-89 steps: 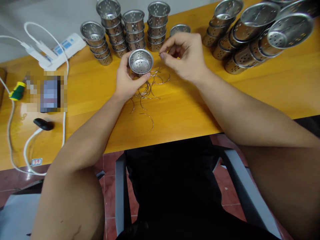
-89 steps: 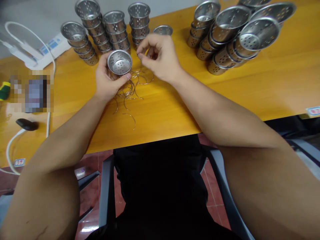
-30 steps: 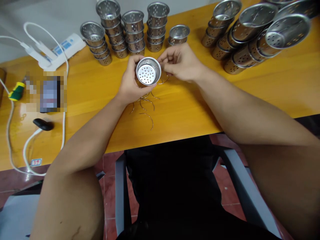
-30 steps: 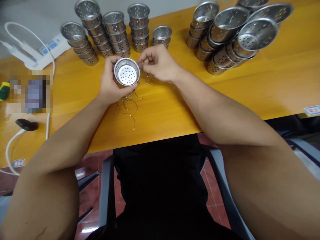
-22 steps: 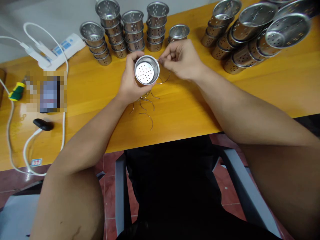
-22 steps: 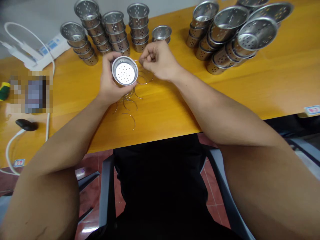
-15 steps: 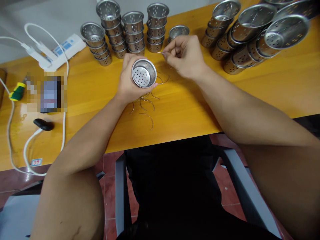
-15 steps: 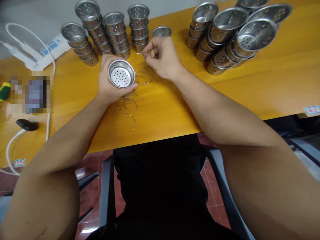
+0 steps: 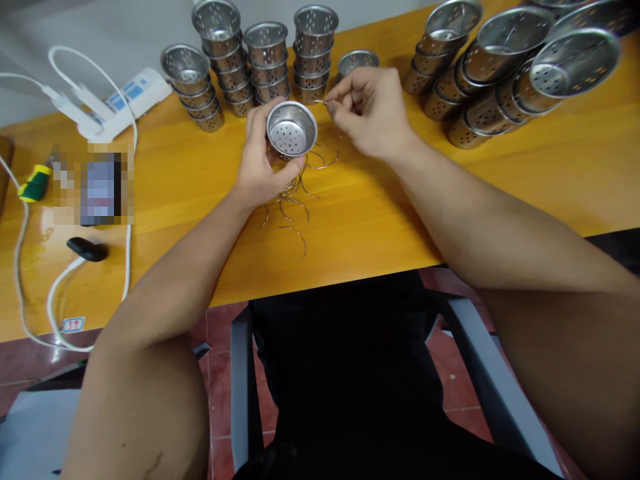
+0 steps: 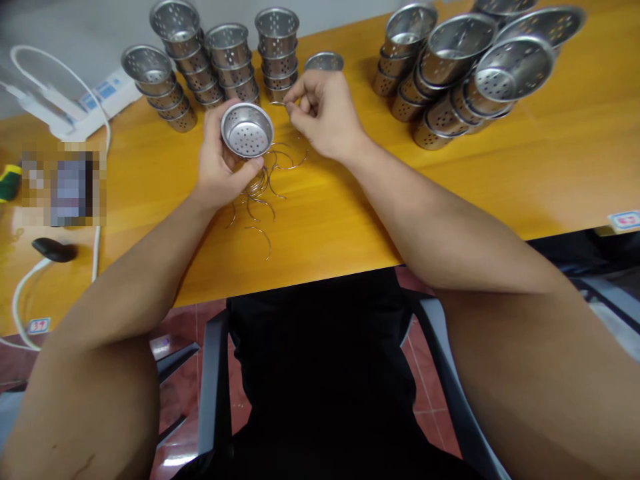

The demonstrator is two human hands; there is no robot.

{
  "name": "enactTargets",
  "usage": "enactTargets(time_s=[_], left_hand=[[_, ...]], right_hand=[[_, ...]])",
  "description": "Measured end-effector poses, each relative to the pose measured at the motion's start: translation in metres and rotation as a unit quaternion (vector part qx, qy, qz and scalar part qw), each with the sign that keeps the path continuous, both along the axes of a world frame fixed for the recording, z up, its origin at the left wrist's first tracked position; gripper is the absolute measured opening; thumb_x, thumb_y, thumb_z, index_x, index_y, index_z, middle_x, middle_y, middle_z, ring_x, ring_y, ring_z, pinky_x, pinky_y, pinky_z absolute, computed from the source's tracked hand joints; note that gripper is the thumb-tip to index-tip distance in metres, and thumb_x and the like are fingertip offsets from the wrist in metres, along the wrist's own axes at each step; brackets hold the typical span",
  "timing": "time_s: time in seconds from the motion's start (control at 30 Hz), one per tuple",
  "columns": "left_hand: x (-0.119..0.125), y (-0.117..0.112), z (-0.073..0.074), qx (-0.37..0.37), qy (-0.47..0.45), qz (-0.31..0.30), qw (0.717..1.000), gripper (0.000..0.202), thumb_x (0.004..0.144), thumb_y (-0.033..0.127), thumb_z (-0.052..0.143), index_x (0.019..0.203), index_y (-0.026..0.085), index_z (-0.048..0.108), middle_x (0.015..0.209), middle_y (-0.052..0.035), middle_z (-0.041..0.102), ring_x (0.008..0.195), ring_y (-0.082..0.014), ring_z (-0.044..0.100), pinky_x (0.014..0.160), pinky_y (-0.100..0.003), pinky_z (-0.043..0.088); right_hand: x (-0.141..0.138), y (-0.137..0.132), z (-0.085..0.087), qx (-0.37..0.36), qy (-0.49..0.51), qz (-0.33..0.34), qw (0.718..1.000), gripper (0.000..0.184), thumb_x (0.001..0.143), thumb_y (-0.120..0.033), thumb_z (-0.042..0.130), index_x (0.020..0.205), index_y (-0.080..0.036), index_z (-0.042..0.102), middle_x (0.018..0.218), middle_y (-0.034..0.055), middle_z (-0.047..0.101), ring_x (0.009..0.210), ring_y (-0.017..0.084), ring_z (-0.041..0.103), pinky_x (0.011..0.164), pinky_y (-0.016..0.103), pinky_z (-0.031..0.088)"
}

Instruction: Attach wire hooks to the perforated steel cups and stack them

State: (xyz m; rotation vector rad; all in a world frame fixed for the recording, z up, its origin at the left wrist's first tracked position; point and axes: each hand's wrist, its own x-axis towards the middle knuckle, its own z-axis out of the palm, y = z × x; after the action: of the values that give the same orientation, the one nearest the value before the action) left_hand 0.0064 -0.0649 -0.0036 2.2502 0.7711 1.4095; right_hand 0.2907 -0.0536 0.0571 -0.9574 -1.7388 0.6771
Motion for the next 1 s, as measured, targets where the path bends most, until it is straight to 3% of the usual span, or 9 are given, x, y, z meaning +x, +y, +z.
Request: enactTargets(time_s=[0.13, 0.37, 0.47, 0.6, 0.87, 1.0], left_hand=[[0.003, -0.001, 0.002, 0.061, 0.0, 0.044, 0.997, 0.095, 0.091, 0.086, 0.102, 0.167, 0.046, 0.061, 0.159, -0.0133, 0.07, 0.157, -0.0454, 0.069, 0.139, -0.069, 0.061], [0.005, 0.002, -0.009, -0.017, -0.033, -0.022, 0.999, 0.095, 0.092, 0.093, 0.096, 0.164, 0.048, 0.053, 0.153, -0.0087, 0.076, 0.139, -0.0388, 0.081, 0.122, -0.063, 0.071], [0.007, 0.002, -0.01, -0.023, -0.029, -0.032, 0.999, 0.094, 0.094, 0.091, 0.095, 0.165, 0.046, 0.052, 0.156, -0.0098, 0.076, 0.141, -0.0393, 0.081, 0.125, -0.062, 0.07], [0.009, -0.002, -0.007, -0.03, -0.008, -0.026, 0.999, 0.089, 0.1, 0.084, 0.093, 0.167, 0.044, 0.05, 0.158, -0.0109, 0.076, 0.14, -0.0384, 0.082, 0.124, -0.061, 0.071], [0.008, 0.003, -0.014, -0.023, -0.015, -0.024, 0.999, 0.084, 0.102, 0.074, 0.098, 0.164, 0.041, 0.054, 0.151, -0.0111, 0.077, 0.131, -0.037, 0.084, 0.118, -0.059, 0.074], [0.007, 0.003, -0.012, -0.043, -0.01, -0.01, 0.999, 0.082, 0.1, 0.064, 0.103, 0.161, 0.038, 0.055, 0.149, -0.0112, 0.078, 0.132, -0.0371, 0.085, 0.119, -0.058, 0.073]], right_hand=[[0.0, 0.001, 0.0, 0.018, 0.013, -0.009, 1.0, 0.053, 0.094, -0.087, 0.094, 0.095, -0.037, 0.078, 0.072, -0.0017, 0.058, 0.066, 0.022, 0.04, 0.068, 0.044, 0.038], [-0.009, -0.03, 0.023, -0.004, 0.002, 0.014, 1.0, 0.051, 0.09, -0.091, 0.095, 0.096, -0.043, 0.081, 0.08, 0.0033, 0.059, 0.075, 0.028, 0.047, 0.076, 0.05, 0.049], [-0.017, -0.049, 0.033, -0.031, -0.018, 0.039, 0.999, 0.044, 0.087, -0.087, 0.098, 0.09, -0.047, 0.079, 0.081, 0.0039, 0.061, 0.077, 0.031, 0.05, 0.077, 0.054, 0.052], [-0.026, -0.061, 0.039, -0.044, -0.026, 0.049, 0.997, 0.045, 0.092, -0.083, 0.095, 0.086, -0.044, 0.073, 0.077, 0.0012, 0.058, 0.072, 0.028, 0.045, 0.076, 0.053, 0.052], [-0.026, -0.053, 0.032, -0.017, -0.042, 0.051, 0.998, 0.046, 0.092, -0.082, 0.095, 0.088, -0.04, 0.075, 0.077, 0.0016, 0.06, 0.074, 0.027, 0.045, 0.068, 0.044, 0.044], [-0.025, -0.043, 0.021, 0.025, -0.03, 0.064, 0.997, 0.03, 0.1, -0.057, 0.094, 0.091, -0.034, 0.078, 0.075, -0.0013, 0.058, 0.068, 0.021, 0.04, 0.067, 0.039, 0.039]])
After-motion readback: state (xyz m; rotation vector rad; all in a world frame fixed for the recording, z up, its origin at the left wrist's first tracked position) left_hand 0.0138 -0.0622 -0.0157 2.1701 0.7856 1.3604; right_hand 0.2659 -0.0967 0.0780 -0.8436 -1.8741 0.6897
